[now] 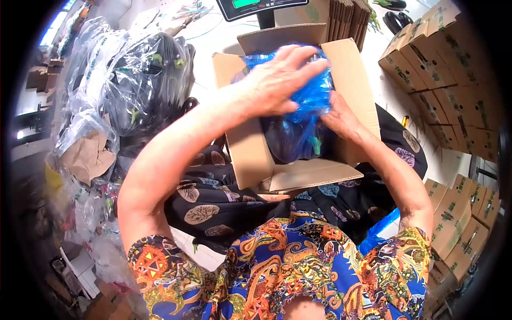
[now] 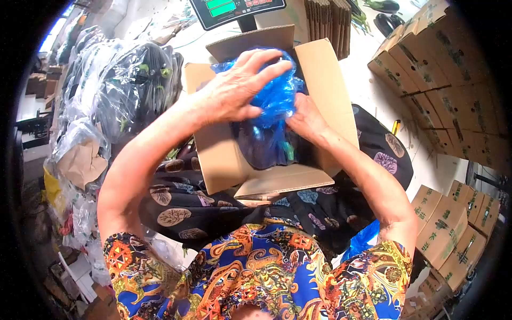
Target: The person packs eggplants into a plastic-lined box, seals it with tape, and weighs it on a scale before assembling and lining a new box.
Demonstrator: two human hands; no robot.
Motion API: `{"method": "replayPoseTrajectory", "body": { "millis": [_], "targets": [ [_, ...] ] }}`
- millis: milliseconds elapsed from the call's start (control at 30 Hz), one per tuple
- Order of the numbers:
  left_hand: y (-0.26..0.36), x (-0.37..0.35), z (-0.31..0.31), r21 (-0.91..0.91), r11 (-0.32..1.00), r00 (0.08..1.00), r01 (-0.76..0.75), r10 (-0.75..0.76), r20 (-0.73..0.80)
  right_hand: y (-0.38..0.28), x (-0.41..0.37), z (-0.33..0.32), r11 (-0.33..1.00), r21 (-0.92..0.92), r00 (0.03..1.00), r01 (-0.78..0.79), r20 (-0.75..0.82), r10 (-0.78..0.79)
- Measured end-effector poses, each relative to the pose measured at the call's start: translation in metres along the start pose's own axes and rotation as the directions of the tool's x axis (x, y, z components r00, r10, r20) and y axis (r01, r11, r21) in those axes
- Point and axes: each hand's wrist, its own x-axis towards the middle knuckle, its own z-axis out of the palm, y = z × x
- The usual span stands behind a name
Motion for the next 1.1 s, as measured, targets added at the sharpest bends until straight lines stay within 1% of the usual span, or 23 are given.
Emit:
{"method": "replayPoseTrajectory", "body": {
  "millis": [33, 67, 100, 133, 267, 333, 367, 400, 433, 500, 567, 633, 700, 767, 800, 833, 867, 933, 967, 1000, 1033, 1067, 1100],
  "targets": [
    [-0.014, -0.008, 0.002, 0.037, 0.997, 0.989, 0.066, -0.070, 0.130, 0.001, 0.003, 0.001, 0.998, -0.026, 0.998, -0.053, 0.025, 0.054],
    [-0.028, -0.013, 0.007, 0.039, 0.978, 0.918, 0.207, -0.208, 0.338, 0.001, 0.002, 0.001, 0.999, -0.038, 1.000, -0.009, 0.016, 0.010],
    [-0.038, -0.014, 0.009, 0.073, 0.938, 0.786, 0.339, -0.324, 0.526, -0.005, -0.001, 0.002, 0.998, -0.051, 0.999, 0.037, 0.005, -0.037],
    [-0.048, -0.016, 0.012, 0.059, 0.937, 0.804, 0.344, -0.326, 0.498, -0.008, -0.003, 0.002, 0.995, -0.062, 0.996, 0.084, -0.005, -0.084],
    [-0.050, -0.036, 0.011, 0.008, 0.924, 0.829, 0.383, -0.348, 0.438, -0.009, 0.003, -0.009, 0.969, 0.247, 0.995, 0.026, 0.085, -0.048],
    [-0.014, -0.047, 0.008, 0.094, 0.928, 0.821, 0.360, -0.363, 0.441, -0.029, 0.006, -0.014, 0.996, 0.077, 0.994, -0.039, 0.103, 0.031],
    [0.006, -0.053, 0.014, 0.081, 0.950, 0.808, 0.303, -0.301, 0.506, -0.035, 0.009, -0.015, 0.998, -0.009, 0.992, -0.068, 0.106, 0.068],
    [0.023, -0.060, 0.025, -0.037, 0.931, 0.792, 0.363, -0.287, 0.538, -0.033, 0.018, -0.018, 0.979, -0.169, 0.987, 0.112, 0.132, -0.090],
    [0.038, -0.066, 0.034, -0.135, 0.929, 0.875, 0.345, -0.266, 0.405, -0.029, 0.026, -0.015, 0.930, -0.289, 0.973, 0.225, 0.115, -0.199],
    [0.043, -0.061, 0.039, -0.291, 0.887, 0.910, 0.358, -0.262, 0.322, -0.028, 0.037, -0.009, 0.753, -0.518, 0.906, 0.405, 0.116, -0.407],
    [0.045, -0.047, 0.042, -0.410, 0.738, 0.844, 0.536, -0.489, 0.222, -0.044, 0.047, -0.020, 0.696, -0.660, 0.957, 0.281, 0.135, -0.258],
    [0.044, -0.023, 0.046, -0.557, 0.526, 0.722, 0.643, -0.658, 0.213, -0.046, 0.059, -0.019, 0.742, -0.630, 0.973, 0.228, 0.115, -0.202],
    [0.048, -0.009, 0.069, -0.542, 0.710, 0.831, 0.450, -0.555, -0.037, -0.044, 0.073, -0.015, 0.742, -0.635, 0.975, 0.215, 0.101, -0.196],
    [0.052, -0.005, 0.099, -0.344, 0.864, 0.919, 0.368, -0.393, -0.003, -0.089, 0.057, -0.008, 0.844, -0.534, 0.994, 0.040, 0.108, 0.022],
    [0.067, 0.005, 0.089, -0.157, 0.895, 0.905, 0.416, -0.391, 0.170, -0.095, 0.070, -0.012, 0.784, -0.598, 0.935, 0.170, 0.348, 0.063],
    [0.068, 0.015, 0.090, -0.221, 0.844, 0.852, 0.489, -0.408, 0.329, -0.098, 0.071, -0.009, 0.742, -0.632, 0.918, 0.223, 0.393, 0.059],
    [0.070, 0.016, 0.107, -0.087, 0.910, 0.904, 0.406, -0.385, 0.186, -0.098, 0.071, -0.006, 0.696, -0.661, 0.908, 0.280, 0.417, 0.030],
    [0.064, 0.019, 0.130, -0.110, 0.913, 0.917, 0.392, -0.379, 0.124, -0.103, 0.062, -0.002, 0.611, -0.699, 0.874, 0.372, 0.485, 0.023],
    [0.062, 0.008, 0.129, 0.282, 0.959, 0.931, 0.021, -0.122, 0.345, -0.104, 0.053, 0.002, 0.553, -0.719, 0.871, 0.421, 0.491, -0.024],
    [0.063, 0.000, 0.111, 0.484, 0.757, 0.838, -0.438, 0.149, 0.525, -0.098, 0.047, 0.005, 0.537, -0.730, 0.880, 0.422, 0.473, -0.048],
    [0.072, -0.004, 0.098, 0.177, 0.980, 0.858, -0.094, -0.010, 0.514, -0.090, 0.042, 0.010, 0.525, -0.738, 0.887, 0.423, 0.457, -0.073],
    [0.082, -0.008, 0.084, -0.169, 0.944, 0.856, 0.282, -0.168, 0.489, -0.084, 0.032, 0.011, 0.471, -0.716, 0.852, 0.516, 0.488, -0.191],
    [0.100, -0.022, 0.100, -0.017, 0.990, 0.965, 0.139, -0.131, 0.227, -0.070, 0.027, 0.018, 0.367, -0.757, 0.840, 0.541, 0.471, -0.268]
  ]
}}
